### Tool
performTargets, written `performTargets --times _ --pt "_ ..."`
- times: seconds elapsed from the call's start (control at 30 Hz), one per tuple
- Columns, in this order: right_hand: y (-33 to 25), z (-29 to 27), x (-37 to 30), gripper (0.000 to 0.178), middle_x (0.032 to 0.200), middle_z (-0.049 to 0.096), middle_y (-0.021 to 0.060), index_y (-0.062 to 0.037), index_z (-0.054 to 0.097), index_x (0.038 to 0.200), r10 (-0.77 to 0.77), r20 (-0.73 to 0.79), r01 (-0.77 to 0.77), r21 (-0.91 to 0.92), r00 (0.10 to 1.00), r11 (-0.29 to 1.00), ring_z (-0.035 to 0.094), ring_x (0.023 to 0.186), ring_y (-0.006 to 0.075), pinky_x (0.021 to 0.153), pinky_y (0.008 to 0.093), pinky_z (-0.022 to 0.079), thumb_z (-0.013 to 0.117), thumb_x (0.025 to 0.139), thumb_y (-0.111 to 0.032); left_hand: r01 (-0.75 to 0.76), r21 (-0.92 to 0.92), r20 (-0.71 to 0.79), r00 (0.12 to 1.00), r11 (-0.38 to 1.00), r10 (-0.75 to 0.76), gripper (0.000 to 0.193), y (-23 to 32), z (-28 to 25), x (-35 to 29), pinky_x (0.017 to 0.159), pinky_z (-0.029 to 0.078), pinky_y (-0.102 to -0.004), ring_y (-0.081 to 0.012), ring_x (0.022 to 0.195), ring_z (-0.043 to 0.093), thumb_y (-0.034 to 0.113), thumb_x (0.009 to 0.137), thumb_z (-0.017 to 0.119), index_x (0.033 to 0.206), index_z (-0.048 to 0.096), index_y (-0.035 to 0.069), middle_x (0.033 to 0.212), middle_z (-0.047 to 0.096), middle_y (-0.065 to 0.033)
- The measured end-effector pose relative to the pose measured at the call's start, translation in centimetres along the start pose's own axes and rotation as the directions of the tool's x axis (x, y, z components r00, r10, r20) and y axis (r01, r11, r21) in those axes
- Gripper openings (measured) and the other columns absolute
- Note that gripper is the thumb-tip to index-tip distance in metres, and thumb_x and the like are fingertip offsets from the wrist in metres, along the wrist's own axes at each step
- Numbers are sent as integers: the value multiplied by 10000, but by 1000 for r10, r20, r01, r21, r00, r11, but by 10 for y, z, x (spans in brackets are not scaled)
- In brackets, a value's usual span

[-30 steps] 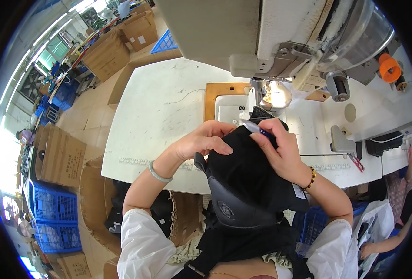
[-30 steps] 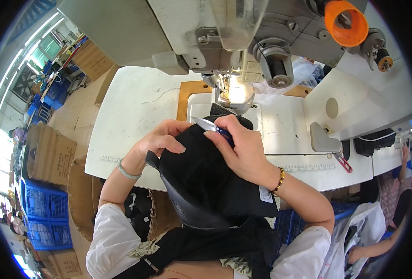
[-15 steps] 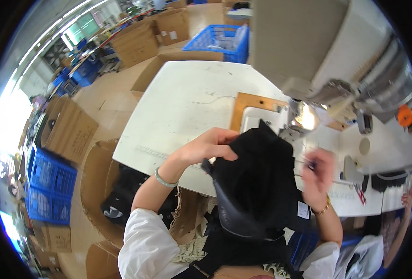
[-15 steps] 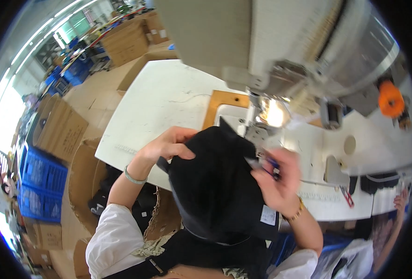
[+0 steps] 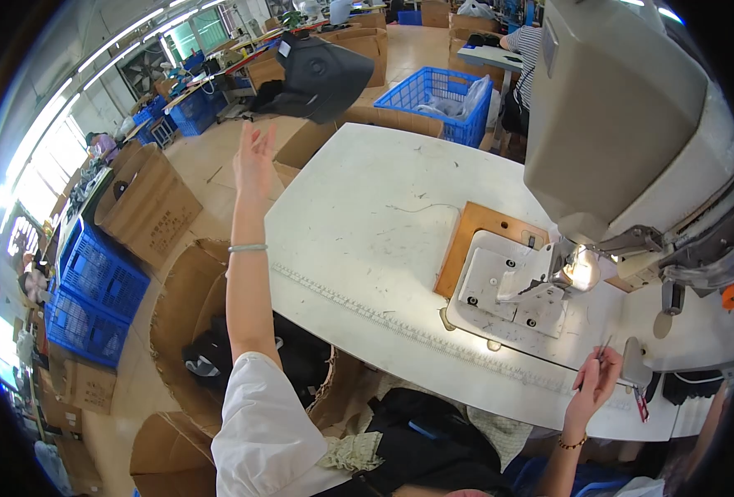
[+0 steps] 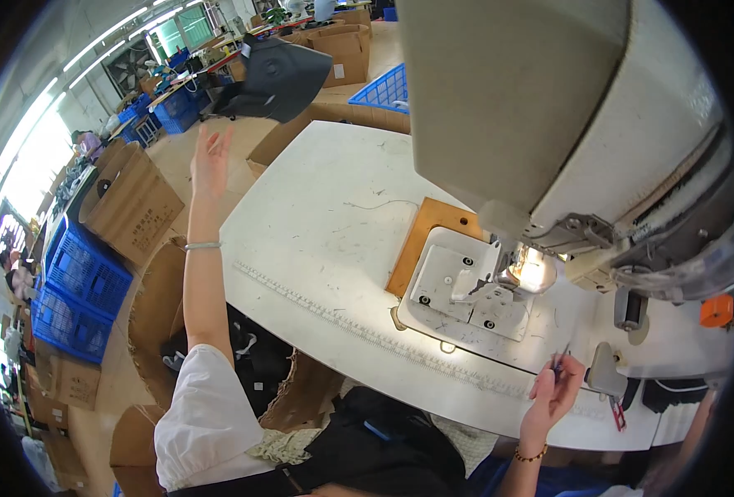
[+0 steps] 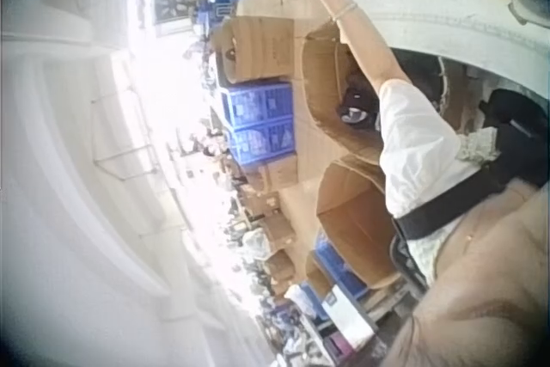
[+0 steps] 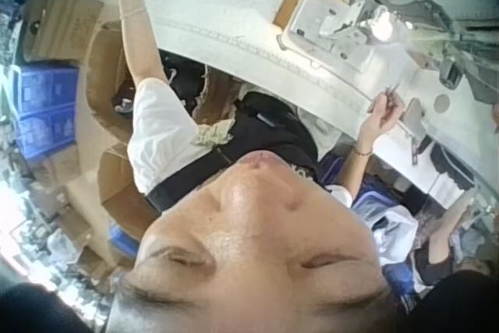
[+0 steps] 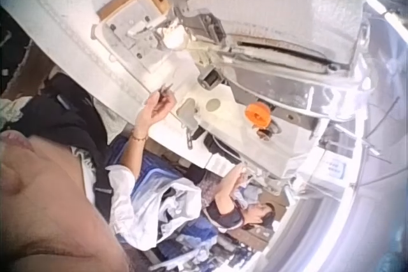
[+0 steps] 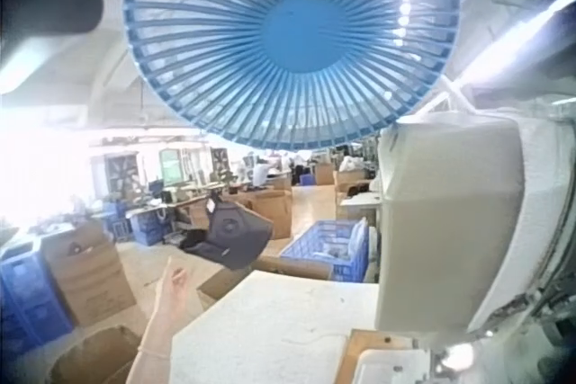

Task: Sewing the upper components of a shoe using an industrial sewing machine.

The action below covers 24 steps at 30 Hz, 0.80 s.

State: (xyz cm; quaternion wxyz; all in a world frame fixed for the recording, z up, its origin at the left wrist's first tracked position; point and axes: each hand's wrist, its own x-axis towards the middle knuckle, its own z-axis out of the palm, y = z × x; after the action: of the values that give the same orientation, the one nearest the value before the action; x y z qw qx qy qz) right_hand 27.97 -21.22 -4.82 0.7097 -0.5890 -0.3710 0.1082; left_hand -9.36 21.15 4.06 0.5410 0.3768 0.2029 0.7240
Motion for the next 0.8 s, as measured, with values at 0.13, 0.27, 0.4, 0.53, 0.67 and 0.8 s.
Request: performTargets --times 0.13,0.27,0.4,0.53,0.67,0.8 --pt "7 -10 2 238 887 444 64 17 412 969 53 62 -21 -433 997 901 451 763 165 721 257 363 494 770 -86 -141 156 28 990 978 138 425 -18 -26 -18 885 351 -288 -279 1012 427 210 813 447 1026 296 -126 1002 403 -231" --pt "14 -26 0 243 895 459 91 19 439 938 193 192 23 -765 962 644 457 791 209 742 273 357 530 748 -102 -196 283 -240 933 939 267 318 -3 -121 -64 813 415 -291 -271 923 480 175 815 436 945 336 -98 959 410 -222" --pt "27 -28 6 313 942 455 129 12 455 975 139 237 149 -874 961 463 455 851 265 770 319 349 565 726 -144 25 612 -672 544 791 503 218 32 -290 -158 643 469 -280 -214 715 546 151 792 452 841 376 -47 758 485 -127" --pt "35 -4 18 443 1055 426 137 -7 379 1120 22 361 311 -829 932 464 425 958 258 805 342 339 558 740 -146 746 653 -673 491 131 553 144 59 -436 -302 454 392 -294 -180 491 469 135 666 496 660 474 -8 566 472 -98" --pt "41 35 33 497 1139 389 142 14 306 1172 18 363 198 -547 932 813 386 1037 207 855 340 320 539 752 -113 981 151 -988 146 124 45 119 48 -490 -408 426 389 -331 -206 477 483 97 633 496 630 513 -21 535 490 -95" --pt "47 65 54 494 1143 403 134 39 265 1192 168 315 -33 -391 934 920 390 1044 168 889 329 289 499 781 -104 982 36 -997 49 183 -63 189 28 -501 -448 506 434 -336 -236 569 536 148 655 543 763 541 -6 653 533 -145"
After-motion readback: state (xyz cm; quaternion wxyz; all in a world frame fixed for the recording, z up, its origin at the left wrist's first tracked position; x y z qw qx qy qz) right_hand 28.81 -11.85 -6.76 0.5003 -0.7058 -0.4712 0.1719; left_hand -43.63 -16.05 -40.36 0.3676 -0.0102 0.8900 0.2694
